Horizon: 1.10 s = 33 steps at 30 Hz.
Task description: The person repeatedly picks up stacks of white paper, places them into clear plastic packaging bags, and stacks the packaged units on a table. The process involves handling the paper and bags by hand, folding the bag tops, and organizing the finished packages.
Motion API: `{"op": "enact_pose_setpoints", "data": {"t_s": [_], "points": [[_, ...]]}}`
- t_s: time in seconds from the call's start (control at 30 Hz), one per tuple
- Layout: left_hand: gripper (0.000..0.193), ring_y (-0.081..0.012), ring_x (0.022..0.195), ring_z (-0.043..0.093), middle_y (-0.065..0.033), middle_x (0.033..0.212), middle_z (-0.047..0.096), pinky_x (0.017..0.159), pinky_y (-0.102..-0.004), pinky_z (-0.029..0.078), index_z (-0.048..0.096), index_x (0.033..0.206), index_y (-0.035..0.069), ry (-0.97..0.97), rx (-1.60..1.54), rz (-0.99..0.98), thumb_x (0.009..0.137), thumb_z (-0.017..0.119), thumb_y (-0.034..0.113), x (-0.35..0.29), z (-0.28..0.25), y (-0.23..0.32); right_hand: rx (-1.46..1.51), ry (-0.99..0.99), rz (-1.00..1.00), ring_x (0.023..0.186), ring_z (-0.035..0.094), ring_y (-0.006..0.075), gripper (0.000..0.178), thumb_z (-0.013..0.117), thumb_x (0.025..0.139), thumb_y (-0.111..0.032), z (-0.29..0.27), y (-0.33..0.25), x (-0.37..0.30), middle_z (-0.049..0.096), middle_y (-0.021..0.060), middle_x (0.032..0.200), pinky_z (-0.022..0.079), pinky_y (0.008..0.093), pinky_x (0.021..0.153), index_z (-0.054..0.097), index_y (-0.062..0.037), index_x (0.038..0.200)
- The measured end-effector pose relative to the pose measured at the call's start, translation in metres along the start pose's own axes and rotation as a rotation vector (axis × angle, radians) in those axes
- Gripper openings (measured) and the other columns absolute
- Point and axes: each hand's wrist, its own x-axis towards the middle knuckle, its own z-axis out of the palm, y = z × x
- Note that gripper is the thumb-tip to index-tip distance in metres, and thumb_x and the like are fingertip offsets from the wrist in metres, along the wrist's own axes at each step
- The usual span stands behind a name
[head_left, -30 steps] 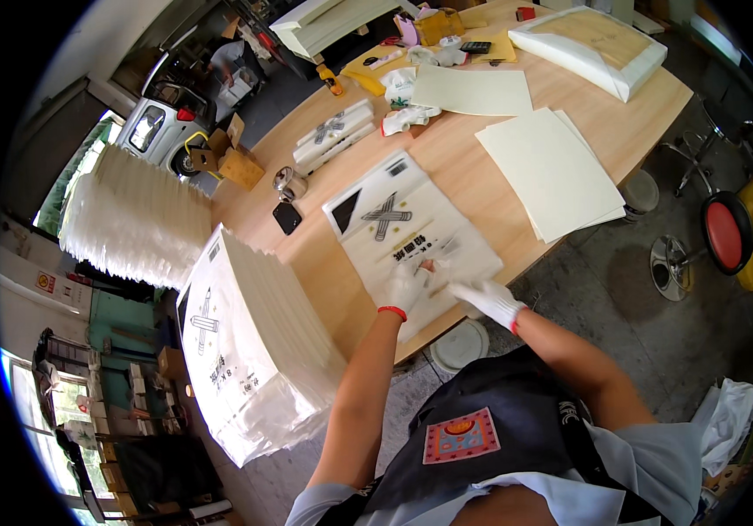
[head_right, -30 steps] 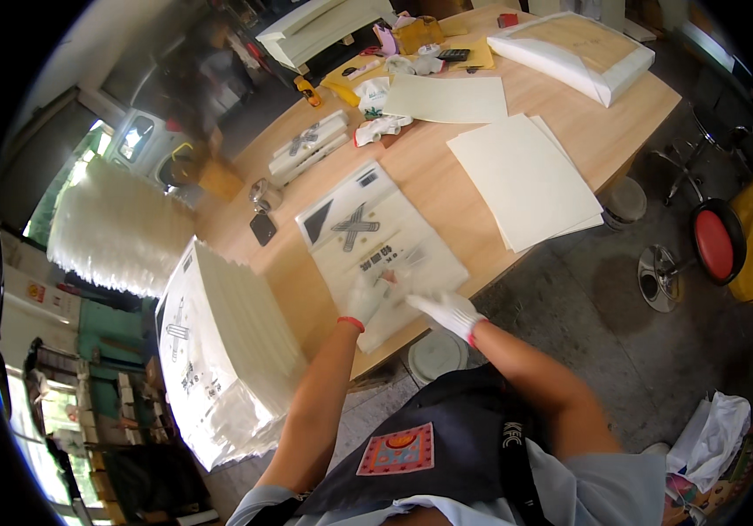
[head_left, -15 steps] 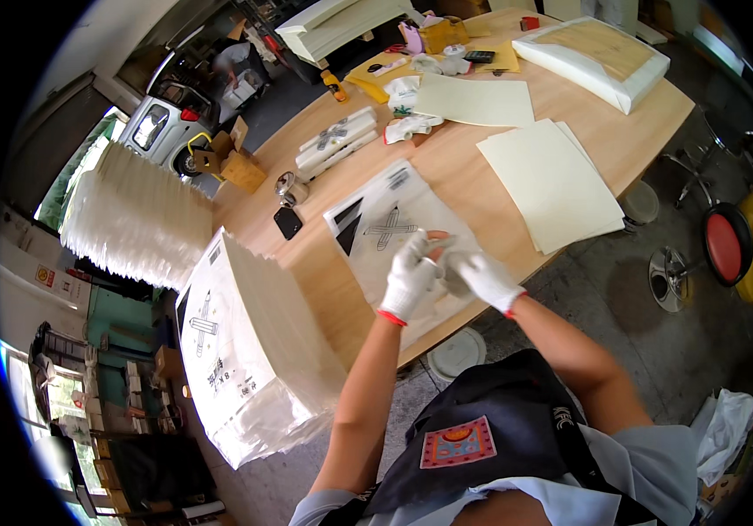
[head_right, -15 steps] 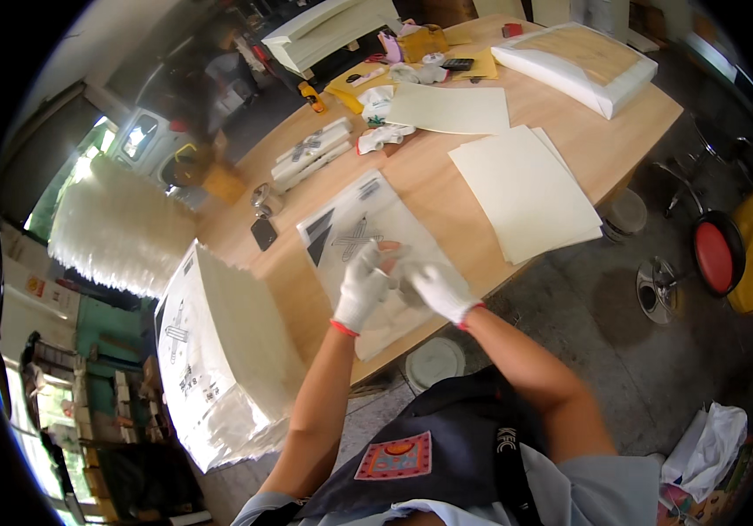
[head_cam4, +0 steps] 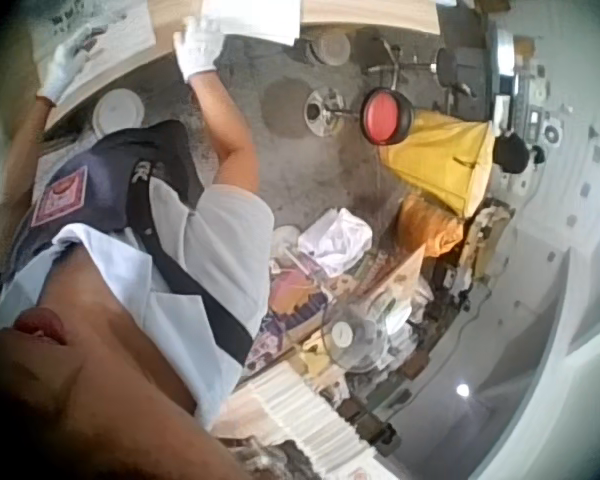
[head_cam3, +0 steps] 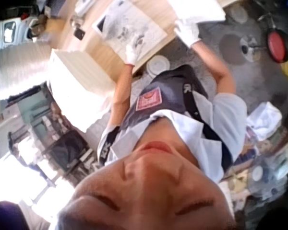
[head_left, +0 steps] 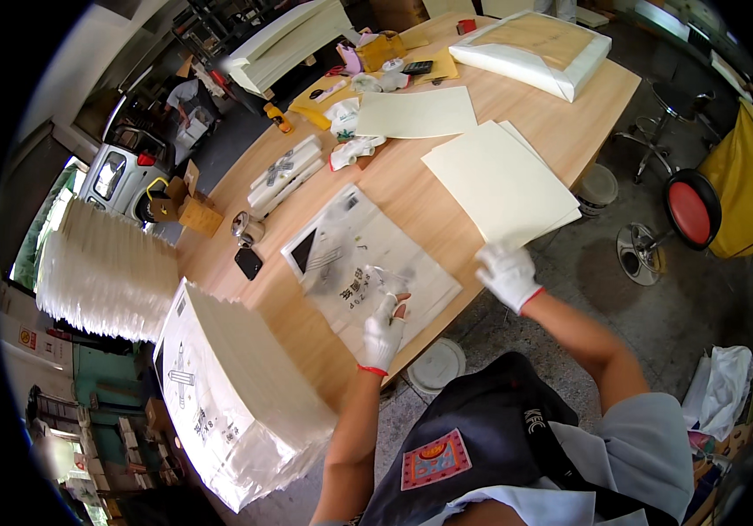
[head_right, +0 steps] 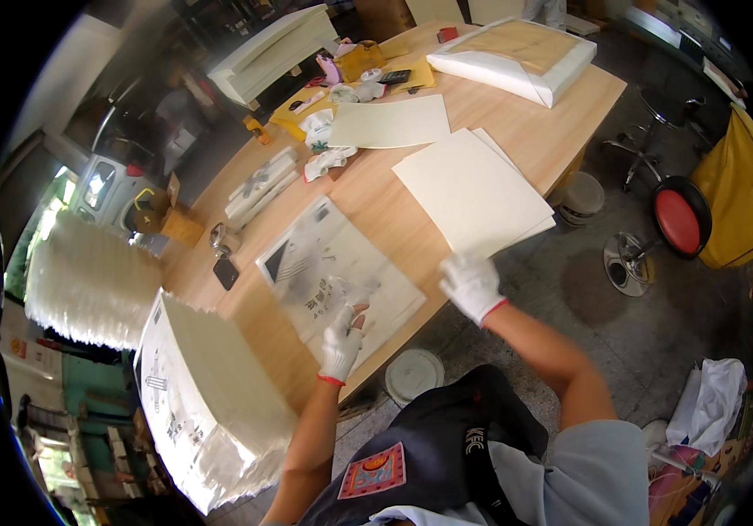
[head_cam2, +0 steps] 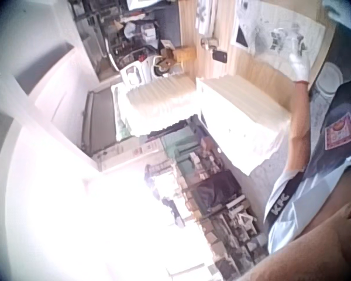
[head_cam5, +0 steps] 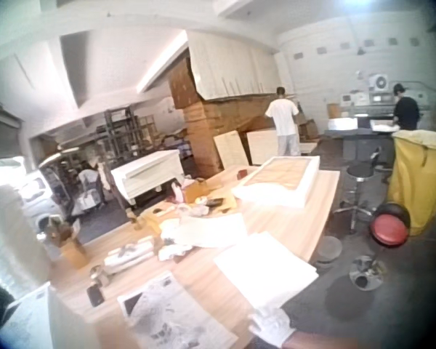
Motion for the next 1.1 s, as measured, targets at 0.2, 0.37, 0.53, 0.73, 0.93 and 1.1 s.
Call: {"op": "enact_pose_setpoints", "data": {"t_s": [0.2,0.37,0.53,0.73,0.93,1.1], "points": [[0.023,-0.0082,0.065,0.055,-0.0056,0.100,0.066,0.059,-0.0236,0.048,0.058,0.113,0.001,-0.282,-0.414,-0.101,0.093,0.052,0.011,0.024,0.032,0.002,-0.259,-0.280,-0.164,0.083,0.059,0.0260,0.026,0.055,0.083,-0.034,0.009,0.080,0.013,0.060,0.0092,0.092,0.049,0.0387,0.070,0.058,-0.0096,0.092],[0.037,-0.0181,0.077,0.060,-0.0119,0.120,0.057,0.069,-0.0291,0.052,0.053,0.121,-0.001,-0.485,-0.421,0.009,0.095,0.052,0.026,0.057,0.083,0.006,-0.251,-0.120,-0.328,0.051,0.055,0.0247,0.015,0.050,0.083,-0.020,-0.026,0.078,0.040,0.054,0.0046,0.064,0.047,0.0411,0.049,0.057,-0.0110,0.073],[0.043,-0.0193,0.091,0.060,-0.0109,0.106,0.061,0.078,-0.0326,0.050,0.049,0.122,-0.004,-0.321,-0.933,-0.613,0.091,0.050,0.026,0.052,0.096,0.048,-0.068,0.043,-0.583,0.068,0.060,0.0197,0.011,0.059,0.078,-0.022,-0.075,-0.018,-0.020,0.057,0.0060,0.076,0.050,0.0363,0.058,0.059,-0.0121,0.081],[0.035,-0.0187,0.081,0.063,-0.0113,0.092,0.064,0.071,-0.0298,0.051,0.050,0.116,-0.007,-0.463,-0.516,-0.422,0.085,0.051,0.008,0.034,0.028,0.060,0.928,-0.059,0.781,0.094,0.062,0.0237,0.029,0.063,0.086,-0.026,-0.019,0.052,-0.058,0.065,0.0097,0.104,0.047,0.0331,0.086,0.063,-0.0060,0.107],[0.070,-0.0388,0.098,0.061,-0.0255,0.113,0.058,0.082,-0.0428,0.049,0.031,0.134,-0.002,-0.551,0.583,-0.100,0.081,0.062,0.031,-0.002,0.083,0.094,0.949,-0.365,0.542,0.110,0.056,0.0293,0.063,0.048,0.085,-0.059,-0.030,-0.011,-0.030,0.062,0.0183,0.114,0.041,0.0344,0.093,0.061,-0.0047,0.115],[0.082,-0.0344,0.113,0.055,-0.0240,0.141,0.035,0.088,-0.0375,0.047,0.020,0.146,0.004,-0.692,0.342,-0.029,0.079,0.063,0.026,-0.001,0.067,0.103,0.651,-0.223,0.630,0.085,0.063,0.0348,0.049,0.050,0.086,-0.053,-0.023,-0.017,-0.049,0.066,0.0177,0.087,0.047,0.0414,0.073,0.067,-0.0081,0.090]]}}
